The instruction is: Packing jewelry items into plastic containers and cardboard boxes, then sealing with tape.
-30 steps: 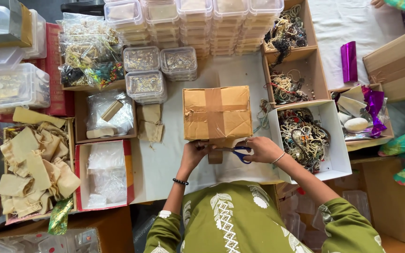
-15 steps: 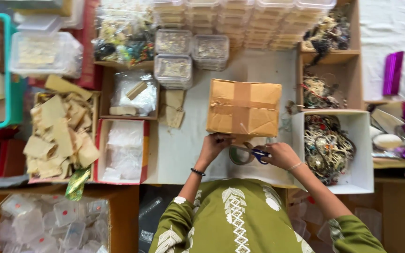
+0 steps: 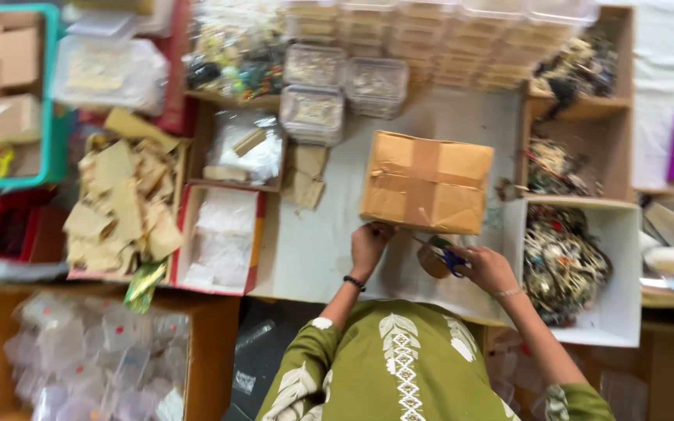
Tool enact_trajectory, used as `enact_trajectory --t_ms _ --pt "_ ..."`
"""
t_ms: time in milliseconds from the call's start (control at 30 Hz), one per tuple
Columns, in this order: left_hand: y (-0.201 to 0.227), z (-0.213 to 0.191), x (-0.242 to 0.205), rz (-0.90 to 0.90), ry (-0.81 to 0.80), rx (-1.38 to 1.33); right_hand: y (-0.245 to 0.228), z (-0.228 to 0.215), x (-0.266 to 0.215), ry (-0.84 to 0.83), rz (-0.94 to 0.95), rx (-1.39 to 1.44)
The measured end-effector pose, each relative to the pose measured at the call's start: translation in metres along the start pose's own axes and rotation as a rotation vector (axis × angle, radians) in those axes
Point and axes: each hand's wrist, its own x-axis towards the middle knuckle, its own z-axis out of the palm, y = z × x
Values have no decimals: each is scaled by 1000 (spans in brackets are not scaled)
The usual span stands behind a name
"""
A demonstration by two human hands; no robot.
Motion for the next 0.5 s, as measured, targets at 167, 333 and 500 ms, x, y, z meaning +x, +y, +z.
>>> enact_trajectory --t_ms 167,333,500 --pt "20 -12 -15 122 -320 247 -5 0 -1 -15 -23 -13" --pt "170 -65 -20 490 -1170 -282 2 24 -3 -175 122 -116" --pt "148 -34 21 577 -1169 -358 -5 25 -9 -159 -46 -67"
